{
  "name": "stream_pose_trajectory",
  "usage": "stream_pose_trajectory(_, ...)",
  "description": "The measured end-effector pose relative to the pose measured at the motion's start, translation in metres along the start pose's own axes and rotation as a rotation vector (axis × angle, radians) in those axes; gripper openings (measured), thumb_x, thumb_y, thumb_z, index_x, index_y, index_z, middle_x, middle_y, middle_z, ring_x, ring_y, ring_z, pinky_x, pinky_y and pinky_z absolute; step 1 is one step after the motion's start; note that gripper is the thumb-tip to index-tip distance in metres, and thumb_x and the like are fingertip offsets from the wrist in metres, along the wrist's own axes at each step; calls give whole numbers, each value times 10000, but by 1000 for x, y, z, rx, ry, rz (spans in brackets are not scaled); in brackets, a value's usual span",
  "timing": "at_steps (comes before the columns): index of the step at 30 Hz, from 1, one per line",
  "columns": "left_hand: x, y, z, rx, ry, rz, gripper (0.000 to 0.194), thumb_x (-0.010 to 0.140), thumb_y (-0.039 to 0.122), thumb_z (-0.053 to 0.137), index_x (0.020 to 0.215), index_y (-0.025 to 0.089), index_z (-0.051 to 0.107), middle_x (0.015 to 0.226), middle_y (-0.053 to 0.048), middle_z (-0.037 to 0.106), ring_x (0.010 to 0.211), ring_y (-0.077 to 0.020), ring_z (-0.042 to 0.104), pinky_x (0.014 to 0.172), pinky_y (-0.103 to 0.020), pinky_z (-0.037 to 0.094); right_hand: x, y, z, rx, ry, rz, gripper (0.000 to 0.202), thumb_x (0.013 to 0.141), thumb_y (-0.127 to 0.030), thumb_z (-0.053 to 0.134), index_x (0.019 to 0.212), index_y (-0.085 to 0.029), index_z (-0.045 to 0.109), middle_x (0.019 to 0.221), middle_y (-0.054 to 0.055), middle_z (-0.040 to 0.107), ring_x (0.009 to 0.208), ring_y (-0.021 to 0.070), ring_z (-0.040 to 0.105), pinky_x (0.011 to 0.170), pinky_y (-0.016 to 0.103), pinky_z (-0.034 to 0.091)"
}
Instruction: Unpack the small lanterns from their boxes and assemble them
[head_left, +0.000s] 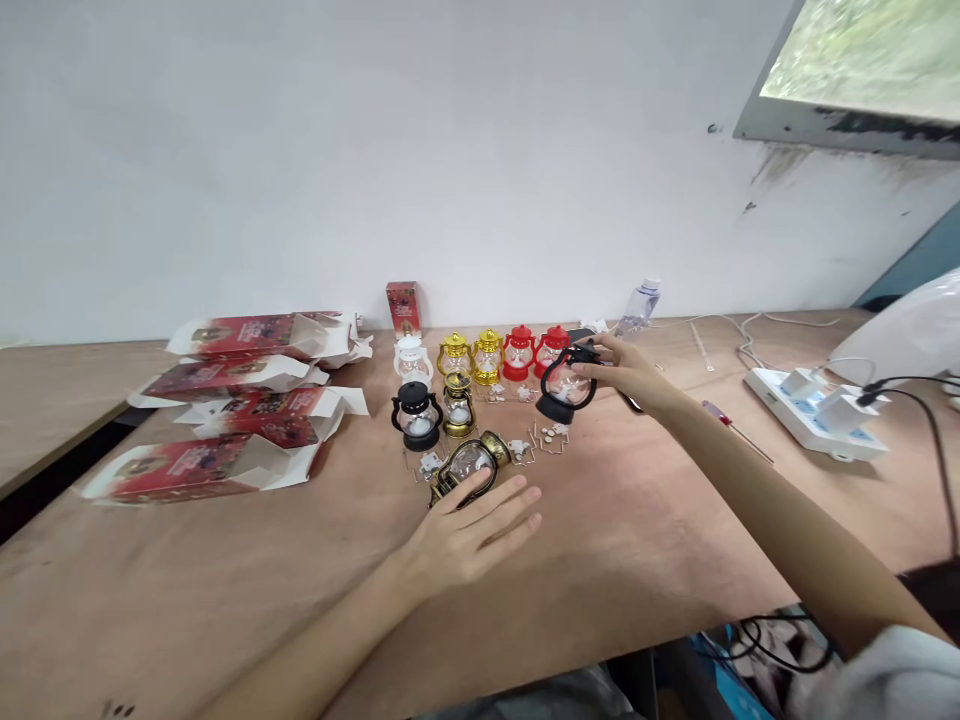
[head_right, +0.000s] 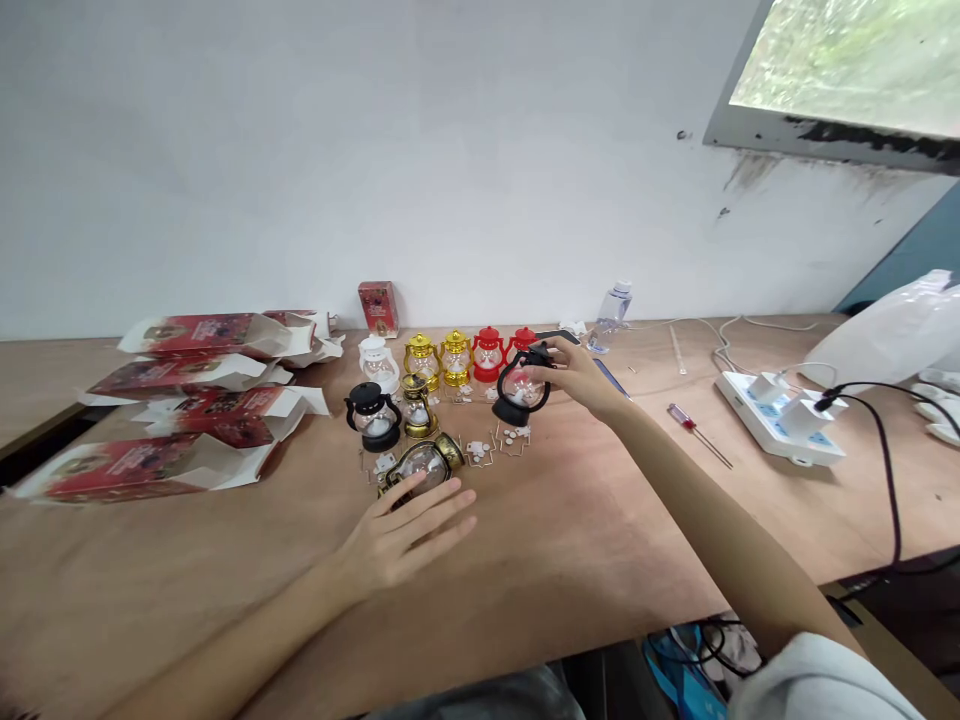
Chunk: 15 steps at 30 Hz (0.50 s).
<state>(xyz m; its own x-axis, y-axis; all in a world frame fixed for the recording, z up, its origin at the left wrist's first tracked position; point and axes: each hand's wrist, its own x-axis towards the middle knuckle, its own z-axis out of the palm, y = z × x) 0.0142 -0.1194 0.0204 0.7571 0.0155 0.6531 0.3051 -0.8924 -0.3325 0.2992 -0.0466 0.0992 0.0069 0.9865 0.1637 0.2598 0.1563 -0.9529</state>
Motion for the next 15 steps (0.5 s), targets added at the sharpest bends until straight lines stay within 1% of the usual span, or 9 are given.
stream_pose_trajectory(2, -2, 0, 3, -12, 14, -26, 304, 872, 70, 435, 1112, 159, 599, 1211, -52, 617, 1229, -171, 470, 1110, -385, 249, 14, 11, -6, 37, 15, 114, 325, 672, -329, 723, 943, -190, 611, 951, 80, 665, 839, 217, 621, 694, 354, 530)
stream_pose_trajectory(5, -3, 0, 5, -23, 46, -69, 283, 854, 65, 467, 1078, 162, 610, 1161, -47, 648, 1186, -170, 510, 1085, -373, 281, 25, 32, -5, 171, -17, 309, 245, 733, -365, 655, 886, -174, 631, 915, 97, 675, 764, 197, 628, 684, 352, 550)
stream_pose_trajectory(7, -3, -1, 6, -28, 70, -90, 262, 844, 72, 491, 1053, 163, 619, 1120, -39, 668, 1151, -167, 536, 1068, -360, 299, 27, 43, -2, 214, -31, 370, 226, 757, -372, 622, 870, -176, 634, 881, 101, 679, 738, 192, 628, 673, 348, 554)
stream_pose_trajectory(9, -2, -1, 5, -36, 88, -97, 242, 838, 80, 502, 1028, 162, 626, 1077, -34, 684, 1118, -165, 558, 1052, -349, 312, 28, 48, 0, 213, -27, 372, 225, 754, -369, 623, 876, -181, 629, 857, 101, 679, 725, 193, 626, 663, 348, 553)
stream_pose_trajectory(11, -2, 0, 5, -47, 104, -97, 227, 836, 83, 501, 1004, 163, 631, 1039, -29, 696, 1088, -158, 574, 1037, -340, 322, 29, 49, 0, 190, -19, 336, 255, 727, -370, 652, 899, -185, 617, 878, 96, 675, 729, 195, 625, 667, 354, 547)
stream_pose_trajectory(13, -2, 1, 4, -63, 119, -93, 217, 834, 84, 498, 983, 166, 633, 1007, -21, 703, 1060, -151, 587, 1023, -329, 330, 30, 45, -1, 134, 18, 242, 312, 685, -373, 691, 923, -196, 591, 923, 78, 666, 763, 193, 624, 695, 357, 533)
stream_pose_trajectory(15, -2, 2, 4, -74, 127, -92, 209, 833, 87, 497, 965, 171, 636, 983, -13, 708, 1037, -144, 596, 1012, -319, 337, 32, 41, -1, 35, 51, 114, 381, 647, -366, 718, 957, -209, 561, 955, 56, 656, 828, 195, 616, 750, 364, 507)
